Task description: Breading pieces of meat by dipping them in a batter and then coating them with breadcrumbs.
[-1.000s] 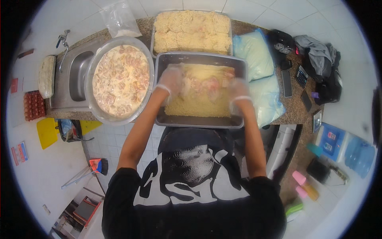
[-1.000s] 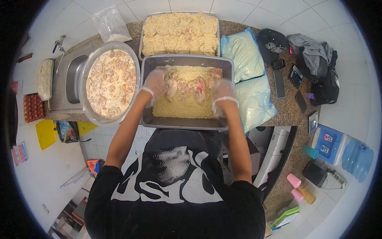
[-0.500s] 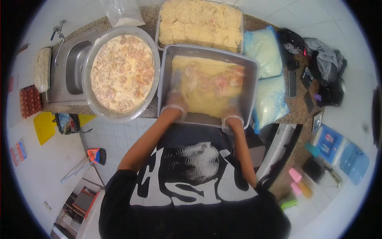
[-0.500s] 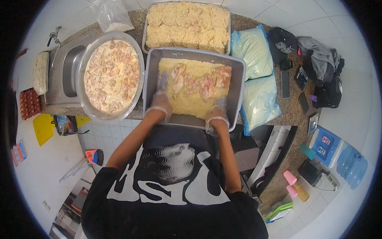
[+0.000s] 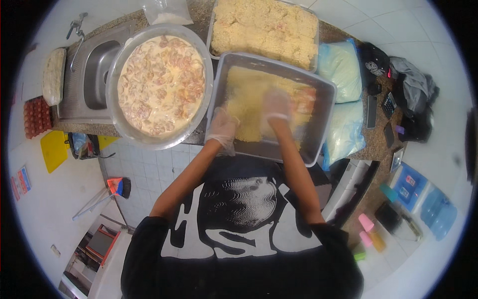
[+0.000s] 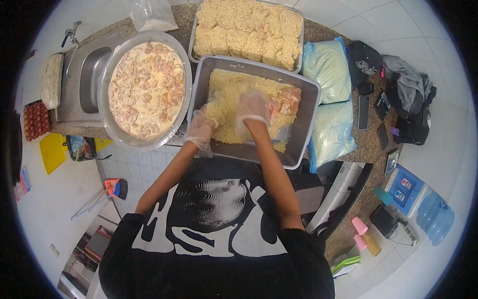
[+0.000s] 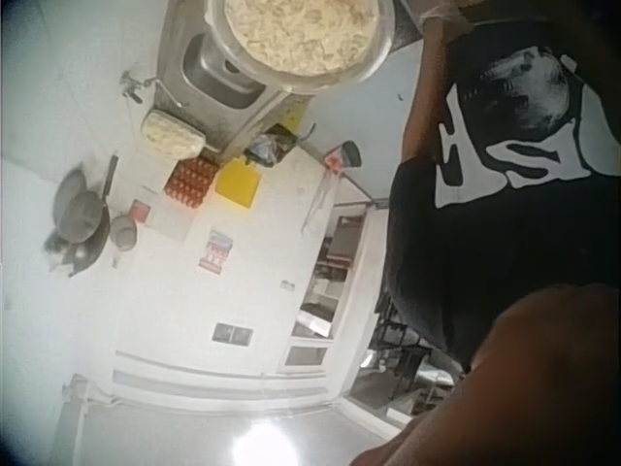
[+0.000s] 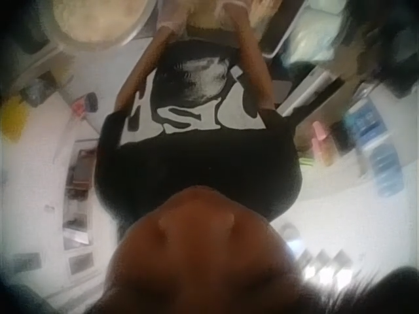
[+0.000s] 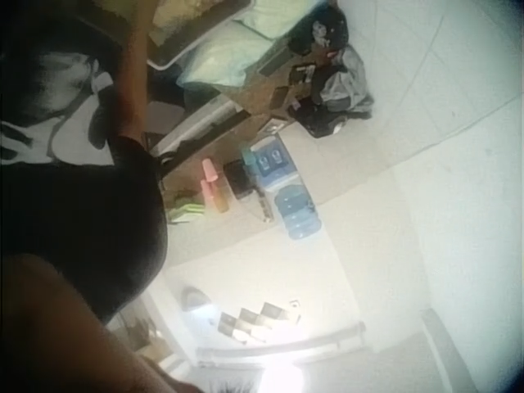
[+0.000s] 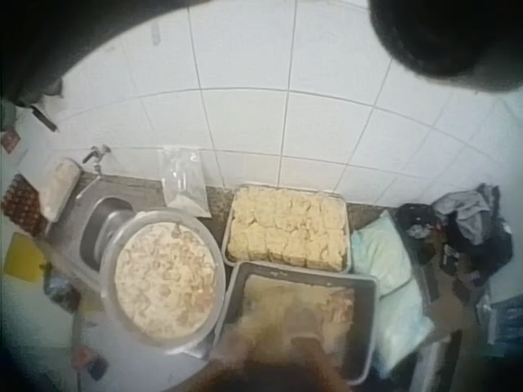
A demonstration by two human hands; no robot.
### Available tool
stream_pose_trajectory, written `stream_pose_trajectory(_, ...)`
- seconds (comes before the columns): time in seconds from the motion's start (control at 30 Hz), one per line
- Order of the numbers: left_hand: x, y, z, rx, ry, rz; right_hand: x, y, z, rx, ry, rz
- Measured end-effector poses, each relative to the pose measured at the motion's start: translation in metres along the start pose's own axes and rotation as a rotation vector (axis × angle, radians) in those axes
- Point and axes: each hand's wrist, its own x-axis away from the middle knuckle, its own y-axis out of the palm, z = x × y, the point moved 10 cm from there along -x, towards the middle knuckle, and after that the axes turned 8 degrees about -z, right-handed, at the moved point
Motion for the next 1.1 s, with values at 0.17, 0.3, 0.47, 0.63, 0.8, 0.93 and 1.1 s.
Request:
stream_pose_trajectory(0.17,0.007,-0.007,-0.009,-0.021,0.257,0.145,-0.036,0.043,-0.060,0.167,-0.213,0.037)
stream_pose_trajectory(0.3,0.012,0.001,-0.015,-0.201,0.267,0.097,-0.033,0.069,-0.069,0.097,-0.413,0.222)
stream_pose_trajectory(0.47,0.022,-0.014,0.025,-0.129,0.365,0.239,-0.034,0.047,-0.080,0.226,-0.329,0.323)
stream_pose_trajectory(0.63,-0.009,0.008,-0.006,-0.300,0.048,0.044,-0.021,0.036,-0.064,0.285,-0.257,0.010)
stream_pose_trajectory(0.8,-0.004,0.056,-0.028,-0.674,-0.008,-0.174,0.121,-0.053,-0.036,0.224,-0.345,0.533)
stream_pose_trajectory(0.93,-0.008,0.106,-0.039,-0.783,0.007,-0.491,0.090,0.068,-0.003,0.082,-0.244,-0.415)
stream_pose_trajectory(1.1,0.020,0.036,-0.002,-0.526,-0.012,-0.205,0.007,0.029,-0.062,0.022,-0.253,-0.263)
